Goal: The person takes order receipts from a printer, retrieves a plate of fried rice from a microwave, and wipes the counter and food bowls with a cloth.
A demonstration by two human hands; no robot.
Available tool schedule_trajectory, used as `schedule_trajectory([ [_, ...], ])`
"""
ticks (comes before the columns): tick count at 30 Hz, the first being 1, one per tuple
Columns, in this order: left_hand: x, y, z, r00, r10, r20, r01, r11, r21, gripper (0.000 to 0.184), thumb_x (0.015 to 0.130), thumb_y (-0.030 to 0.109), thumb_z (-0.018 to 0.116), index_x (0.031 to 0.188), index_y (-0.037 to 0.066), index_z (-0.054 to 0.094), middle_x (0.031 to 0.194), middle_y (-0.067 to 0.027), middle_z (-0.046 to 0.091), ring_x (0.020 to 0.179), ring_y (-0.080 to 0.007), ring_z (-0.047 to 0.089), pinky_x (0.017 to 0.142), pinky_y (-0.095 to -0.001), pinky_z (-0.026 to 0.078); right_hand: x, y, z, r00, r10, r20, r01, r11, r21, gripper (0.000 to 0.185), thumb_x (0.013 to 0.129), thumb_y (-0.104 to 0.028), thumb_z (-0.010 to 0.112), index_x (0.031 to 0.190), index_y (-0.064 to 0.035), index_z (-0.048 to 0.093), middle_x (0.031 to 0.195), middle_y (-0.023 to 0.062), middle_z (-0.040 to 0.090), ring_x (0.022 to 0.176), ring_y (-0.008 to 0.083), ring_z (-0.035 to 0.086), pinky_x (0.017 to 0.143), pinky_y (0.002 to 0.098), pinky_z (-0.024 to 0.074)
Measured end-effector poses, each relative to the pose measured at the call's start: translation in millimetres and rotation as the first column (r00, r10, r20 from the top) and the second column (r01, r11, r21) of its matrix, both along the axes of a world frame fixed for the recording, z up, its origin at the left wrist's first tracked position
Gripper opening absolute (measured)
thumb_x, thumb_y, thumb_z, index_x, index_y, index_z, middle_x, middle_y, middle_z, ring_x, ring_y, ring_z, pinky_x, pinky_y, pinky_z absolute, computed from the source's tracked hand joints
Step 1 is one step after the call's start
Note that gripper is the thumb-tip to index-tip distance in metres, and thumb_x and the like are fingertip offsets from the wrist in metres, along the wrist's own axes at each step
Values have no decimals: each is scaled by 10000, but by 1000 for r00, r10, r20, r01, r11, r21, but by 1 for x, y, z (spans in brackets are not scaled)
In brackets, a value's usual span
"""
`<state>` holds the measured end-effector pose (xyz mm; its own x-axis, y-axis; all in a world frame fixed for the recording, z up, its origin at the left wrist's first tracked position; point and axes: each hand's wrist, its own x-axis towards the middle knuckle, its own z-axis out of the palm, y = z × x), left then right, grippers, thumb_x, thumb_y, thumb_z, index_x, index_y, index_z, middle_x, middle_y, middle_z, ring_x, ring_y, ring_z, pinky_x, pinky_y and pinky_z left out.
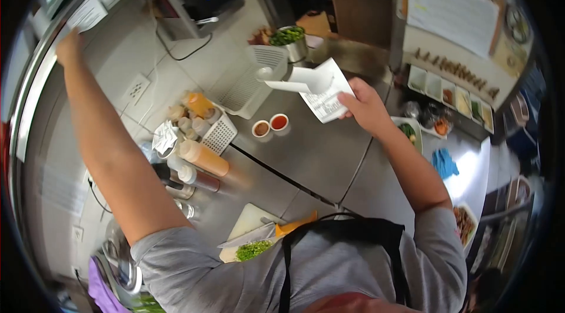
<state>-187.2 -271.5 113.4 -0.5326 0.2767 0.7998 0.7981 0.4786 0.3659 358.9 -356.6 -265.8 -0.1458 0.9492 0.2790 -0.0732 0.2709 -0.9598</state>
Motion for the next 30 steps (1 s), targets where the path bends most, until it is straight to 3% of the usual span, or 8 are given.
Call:
schedule_trajectory([
  [9, 25, 38, -43, 932, 245, -266, -96, 878, 470, 650, 656, 589, 518, 948, 12, 584, 998, -201, 546, 943, -380, 497, 805, -405, 391, 20, -28, -12, 966, -32, -256, -7, 989, -148, 138, 812, -150, 501, 850, -32, 440, 771, 73, 575, 610, 95, 565, 506, 185, 452],
  [10, 85, 29, -72, 966, 15, -258, 124, 850, 512, 649, 654, 547, 572, 1039, 27, 526, 1039, -192, 519, 945, -341, 496, 830, -376, 376, 27, -37, -21, 946, -76, -314, 24, 986, -166, 139, 814, -150, 499, 858, -32, 439, 785, 77, 574, 629, 102, 570, 519, 193, 464],
  [11, 153, 0, -99, 825, -474, -307, 565, 694, 447, 582, 695, 459, 592, 1071, 26, 494, 1021, -178, 517, 932, -301, 493, 830, -340, 372, 36, -42, -27, 953, -80, -292, 22, 980, -197, 137, 819, -158, 503, 868, -46, 441, 801, 66, 570, 664, 103, 568, 539, 206, 475],
  [13, 239, -23, -148, -3, -977, -213, 954, -67, 293, 434, 780, 309, 533, 1075, -3, 474, 954, -131, 512, 860, -231, 488, 753, -316, 388, 48, -52, -44, 954, -76, -289, 6, 971, -238, 140, 825, -164, 508, 881, -55, 441, 821, 56, 566, 696, 107, 566, 554, 218, 484],
  [14, 280, -43, -175, -397, -915, -68, 897, -402, 184, 396, 799, 266, 513, 1074, -16, 467, 940, -121, 506, 843, -217, 480, 727, -310, 388, 52, -59, -57, 950, -70, -305, -7, 970, -245, 145, 825, -162, 509, 884, -50, 439, 824, 55, 565, 692, 110, 566, 549, 217, 482],
  [16, 348, -78, -235, -553, -833, -11, 817, -539, -206, 423, 797, 302, 511, 1046, -39, 474, 901, -127, 512, 814, -212, 471, 706, -312, 379, 61, -76, -84, 937, -44, -347, -21, 983, -181, 158, 826, -161, 511, 897, -40, 437, 812, 58, 569, 684, 113, 567, 549, 222, 480],
  [22, 489, -199, -310, -932, -11, 362, 34, -998, 58, 537, 724, 413, 570, 1129, 79, 459, 915, -169, 528, 758, -244, 510, 592, -317, 414, 132, -187, -109, 836, -452, -311, 361, 880, -310, 138, 822, -163, 509, 875, -48, 455, 793, 45, 563, 626, 94, 553, 511, 207, 452],
  [30, 572, -368, -315, -634, 770, 73, -695, -608, 383, 476, 718, 367, 567, 1097, 89, 489, 918, -160, 538, 750, -238, 523, 577, -315, 416, 230, -357, -117, 496, -785, -371, 781, 590, -206, 224, 823, -108, 467, 1026, -20, 435, 876, 62, 549, 679, 109, 559, 551, 211, 490],
])
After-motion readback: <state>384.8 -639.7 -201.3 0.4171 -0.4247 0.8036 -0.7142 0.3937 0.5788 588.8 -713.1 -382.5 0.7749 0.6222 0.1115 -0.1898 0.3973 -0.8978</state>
